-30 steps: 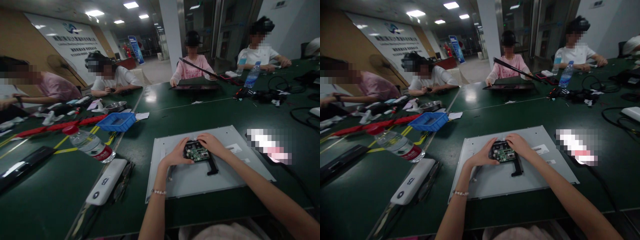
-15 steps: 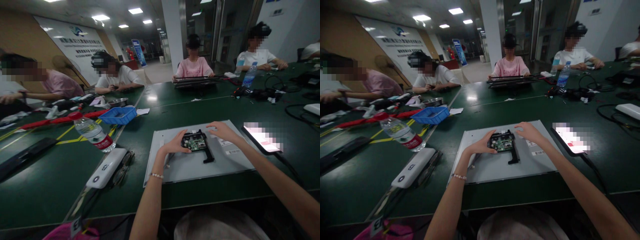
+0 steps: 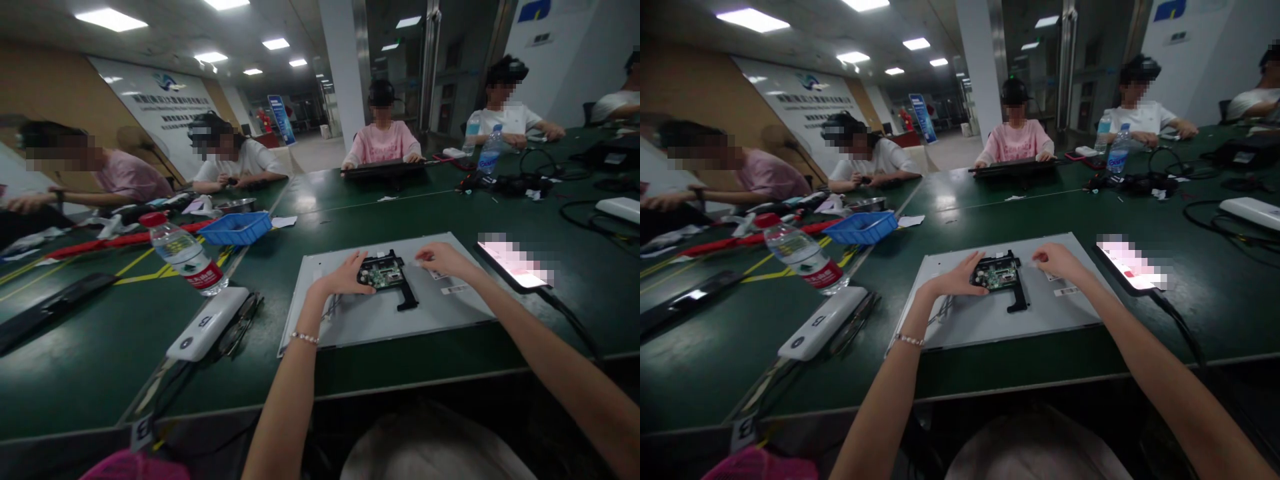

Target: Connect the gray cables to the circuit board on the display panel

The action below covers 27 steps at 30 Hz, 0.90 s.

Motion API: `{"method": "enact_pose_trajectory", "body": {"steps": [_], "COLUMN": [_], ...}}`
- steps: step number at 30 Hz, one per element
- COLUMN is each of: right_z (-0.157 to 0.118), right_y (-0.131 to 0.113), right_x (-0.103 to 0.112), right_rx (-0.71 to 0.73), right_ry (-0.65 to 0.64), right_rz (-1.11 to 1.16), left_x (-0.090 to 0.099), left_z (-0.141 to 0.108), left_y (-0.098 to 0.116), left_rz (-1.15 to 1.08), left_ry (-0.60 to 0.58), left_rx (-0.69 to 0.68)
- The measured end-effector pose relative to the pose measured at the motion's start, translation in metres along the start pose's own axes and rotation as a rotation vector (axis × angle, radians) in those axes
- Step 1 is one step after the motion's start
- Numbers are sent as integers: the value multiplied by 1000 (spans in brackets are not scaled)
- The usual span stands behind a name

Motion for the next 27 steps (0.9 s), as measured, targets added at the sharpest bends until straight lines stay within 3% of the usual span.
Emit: {"method": "enact_pose_trajectory", "body": {"steps": [3, 9, 14, 20, 27], "right_z": [-1, -5, -9, -10, -15], "right_y": [-5, -9, -9, -17, -27], "right_x": [-2, -1, 4, -2, -12], "right_rx": [2, 25, 42, -66, -143], "right_ry": [33, 69, 92, -104, -247], "right_rz": [-6, -1, 41, 405, 375], "left_x": [1, -2, -8, -13, -15], "left_z": [0, 4, 13, 19, 20], "left_y": [10, 40, 52, 61, 62], "left_rz": [122, 225, 307, 309, 276], "left_ry": [33, 49, 82, 72, 89], "left_rx": [1, -171, -270, -340, -359]}}
Point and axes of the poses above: each hand's wrist, its own z-axis towards the middle knuckle, its own x-axis out of the back of the hand, y = z × x, the point moved 3 cm from there along z, towards the middle knuckle, and after that the axes turned 14 degrees about -x, right-handed, at the moved point
